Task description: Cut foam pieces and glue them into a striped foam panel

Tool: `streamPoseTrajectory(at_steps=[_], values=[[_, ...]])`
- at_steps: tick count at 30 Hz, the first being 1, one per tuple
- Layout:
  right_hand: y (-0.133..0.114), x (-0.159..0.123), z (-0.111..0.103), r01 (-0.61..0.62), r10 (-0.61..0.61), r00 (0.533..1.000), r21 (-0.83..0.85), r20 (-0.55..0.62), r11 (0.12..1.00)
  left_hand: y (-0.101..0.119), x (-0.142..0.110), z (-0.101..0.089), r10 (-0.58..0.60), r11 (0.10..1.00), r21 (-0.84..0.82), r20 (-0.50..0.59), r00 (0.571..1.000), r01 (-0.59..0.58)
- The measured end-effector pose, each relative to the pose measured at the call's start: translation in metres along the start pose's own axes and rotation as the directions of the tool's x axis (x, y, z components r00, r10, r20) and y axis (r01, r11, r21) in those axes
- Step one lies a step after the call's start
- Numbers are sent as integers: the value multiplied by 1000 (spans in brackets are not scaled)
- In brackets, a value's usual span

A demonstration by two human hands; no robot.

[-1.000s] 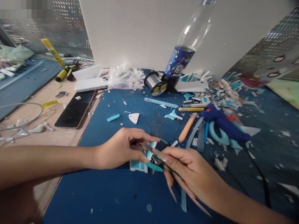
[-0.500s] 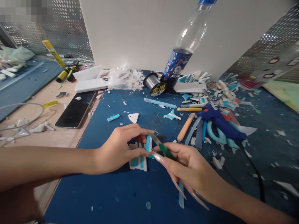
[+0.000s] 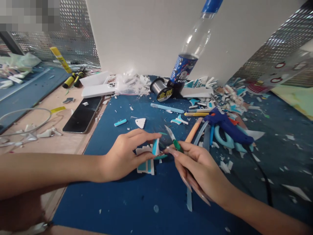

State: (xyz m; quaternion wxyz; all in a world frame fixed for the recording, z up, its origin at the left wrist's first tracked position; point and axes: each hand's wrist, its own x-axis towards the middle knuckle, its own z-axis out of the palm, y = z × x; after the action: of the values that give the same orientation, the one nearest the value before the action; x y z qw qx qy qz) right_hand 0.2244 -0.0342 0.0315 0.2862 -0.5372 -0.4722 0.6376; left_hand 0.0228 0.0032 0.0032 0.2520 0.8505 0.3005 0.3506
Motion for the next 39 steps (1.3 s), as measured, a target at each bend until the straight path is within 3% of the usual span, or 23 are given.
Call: streamPoseTrajectory(at_steps=[3, 7, 13, 18, 21, 25, 29, 33, 39], values=[[0, 0, 0, -15, 17, 999, 58, -38, 998, 2, 0, 0, -48, 998, 38, -7, 999, 48], [1, -1, -1, -9, 9, 1000, 92, 1, 996, 2, 1, 1, -77, 996, 49, -1, 997, 77], [1, -1, -1, 0, 0, 1000, 29, -21, 1000, 0, 3, 0, -58, 998, 31, -2, 998, 58], [1, -2, 1, 26, -18, 996, 99, -83, 995, -2, 3, 0, -11, 999, 37, 10, 1000, 11], [3, -1, -2, 22, -14, 997, 97, -82, 995, -1, 2, -1, 100, 982, 162, 18, 995, -102], [6, 0, -7, 19, -18, 1000, 120, -3, 993, 0, -6, -10, 187, 863, 454, 124, 974, -223], [8, 0, -8, 46, -51, 998, 132, 36, 990, -14, -18, -31, 84, 805, 582, 81, 993, -116], [5, 2, -4, -24, 21, 999, 92, 27, 995, -33, -23, -49, -61, 765, 643, 8, 998, 42], [2, 3, -2, -14, 12, 1000, 84, 14, 996, -43, -19, -54, -210, 765, 633, 78, 975, 114]])
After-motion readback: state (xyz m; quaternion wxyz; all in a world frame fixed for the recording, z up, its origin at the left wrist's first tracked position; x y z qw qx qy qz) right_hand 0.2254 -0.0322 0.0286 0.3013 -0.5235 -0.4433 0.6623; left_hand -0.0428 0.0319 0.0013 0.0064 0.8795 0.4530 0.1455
